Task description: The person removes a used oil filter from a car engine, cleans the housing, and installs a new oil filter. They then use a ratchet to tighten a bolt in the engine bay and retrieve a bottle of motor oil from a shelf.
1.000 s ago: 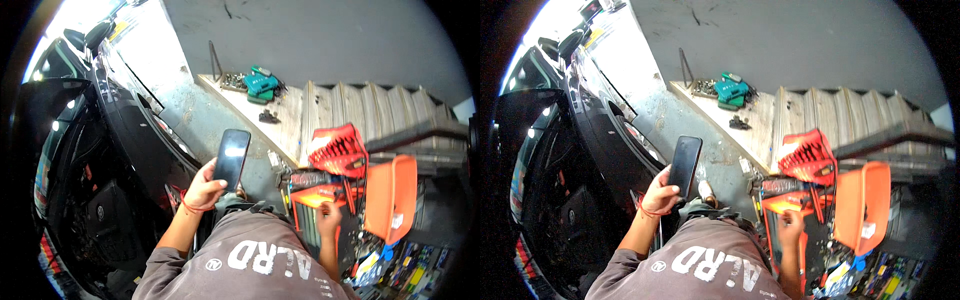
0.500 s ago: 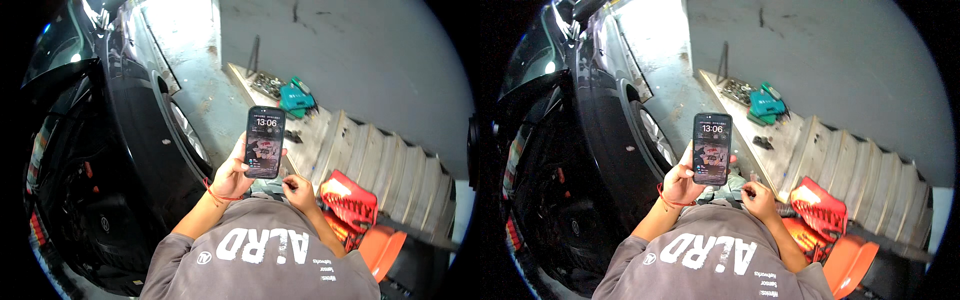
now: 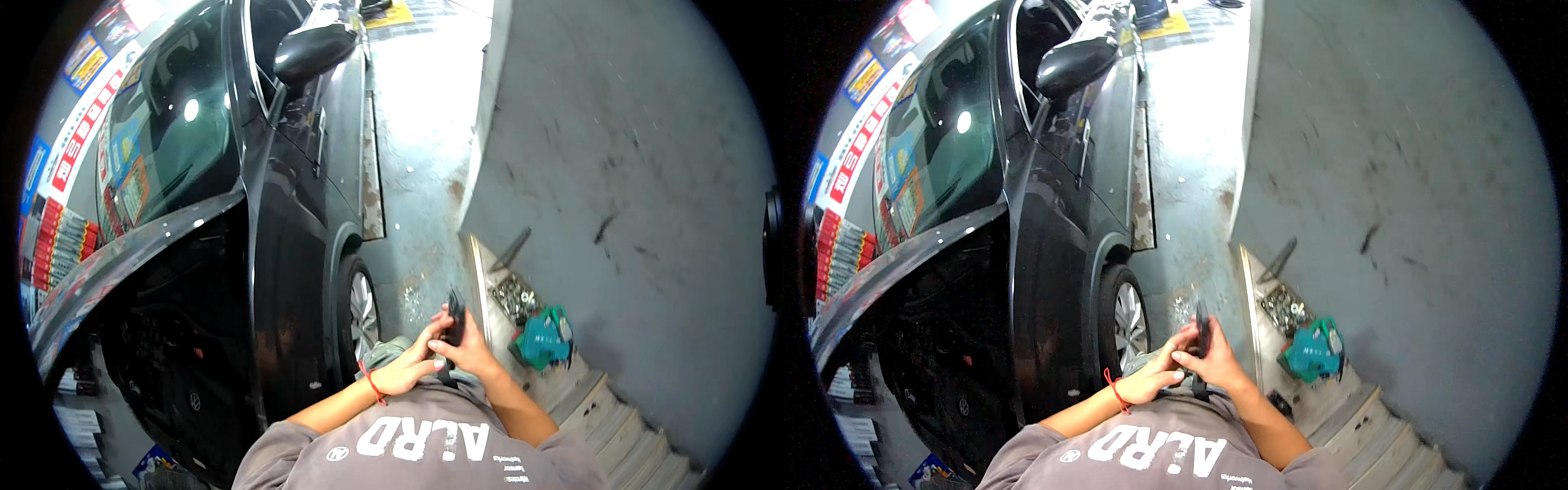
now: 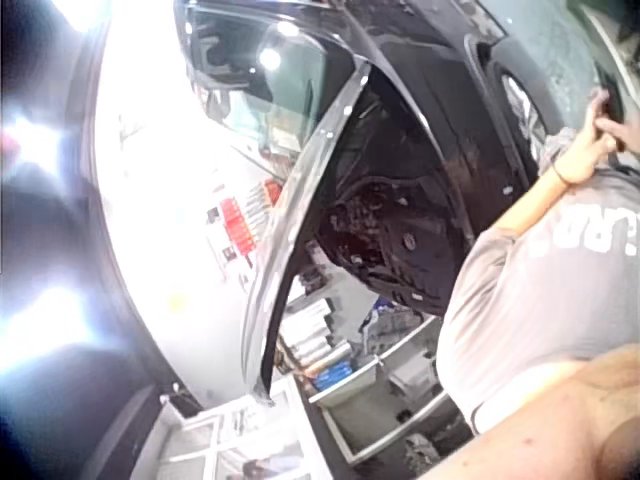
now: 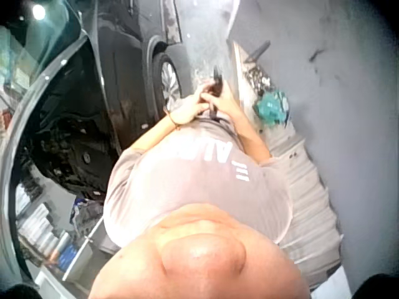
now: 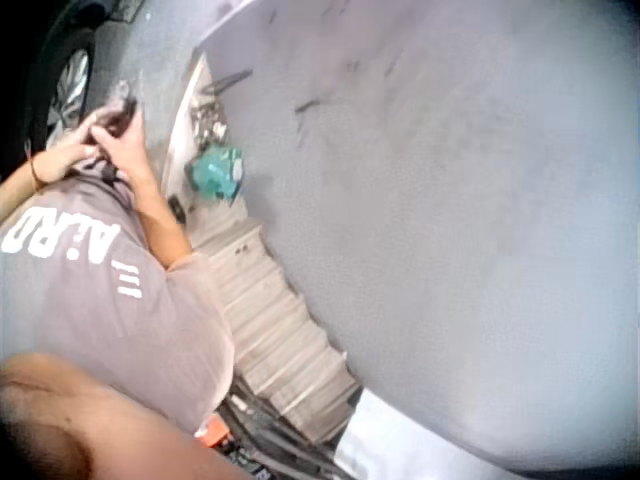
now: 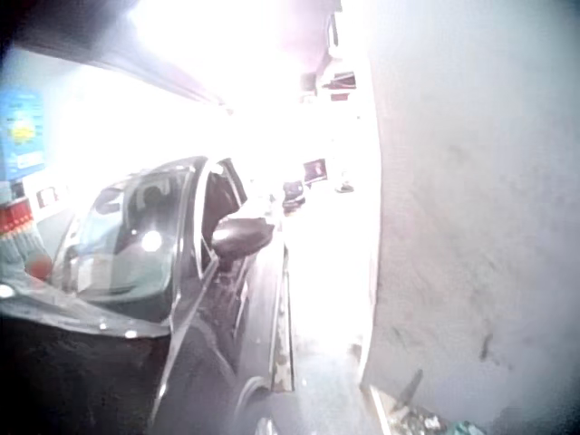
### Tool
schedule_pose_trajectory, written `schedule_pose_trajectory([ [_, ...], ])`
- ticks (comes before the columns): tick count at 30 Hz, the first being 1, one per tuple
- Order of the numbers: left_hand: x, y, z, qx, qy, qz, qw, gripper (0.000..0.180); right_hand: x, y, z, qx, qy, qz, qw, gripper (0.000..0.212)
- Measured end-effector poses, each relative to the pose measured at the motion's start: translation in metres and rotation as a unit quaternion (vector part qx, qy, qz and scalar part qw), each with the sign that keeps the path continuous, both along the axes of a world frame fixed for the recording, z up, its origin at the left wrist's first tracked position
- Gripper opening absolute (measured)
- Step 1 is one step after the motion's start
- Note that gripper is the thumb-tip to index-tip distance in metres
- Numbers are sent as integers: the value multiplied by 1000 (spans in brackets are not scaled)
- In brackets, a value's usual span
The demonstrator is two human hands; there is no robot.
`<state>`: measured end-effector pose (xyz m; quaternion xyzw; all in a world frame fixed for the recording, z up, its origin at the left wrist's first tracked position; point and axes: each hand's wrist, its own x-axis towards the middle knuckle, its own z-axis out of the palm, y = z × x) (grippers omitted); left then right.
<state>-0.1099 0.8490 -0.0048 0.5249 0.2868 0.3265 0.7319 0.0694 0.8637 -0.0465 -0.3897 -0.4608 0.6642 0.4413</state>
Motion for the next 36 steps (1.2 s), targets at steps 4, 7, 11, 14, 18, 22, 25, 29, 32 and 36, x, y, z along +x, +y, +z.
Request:
schedule_pose_trajectory([
  [4, -17, 80, 11, -86, -53, 92, 991, 55, 8, 83, -15, -12, -124, 23, 992, 63],
  [7, -41, 153, -9, -68, -1, 242, 968, 50, 11, 147, -16, -20, -247, 24, 968, 66],
  [11, -78, 267, -11, 4, -1, 362, 932, 46, 17, 230, -53, -45, -342, 46, 937, 74],
  [14, -112, 357, -23, -3, 75, 358, 931, 41, 7, 299, -78, -107, -378, 65, 917, 78],
  [18, -150, 445, -60, 26, 114, 349, 930, 39, -14, 399, -79, -105, -399, 78, 907, 76],
  [22, -181, 508, -81, 36, 303, 341, 889, 36, -55, 505, -76, -109, -365, 39, 924, 70],
  [25, -183, 545, -78, 6, 320, 339, 885, 38, -71, 597, -110, -98, -359, 70, 925, 69],
  [29, -189, 595, -111, 33, 385, 337, 859, 38, -92, 726, -159, -167, -316, 98, 929, 74],
  [32, -209, 619, -173, 58, 461, 347, 815, 48, -134, 832, -140, -285, -291, 128, 904, 82],
  [36, -189, 678, -170, -147, 488, 372, 775, 35, -161, 960, -166, -187, -347, 200, 897, 69],
])
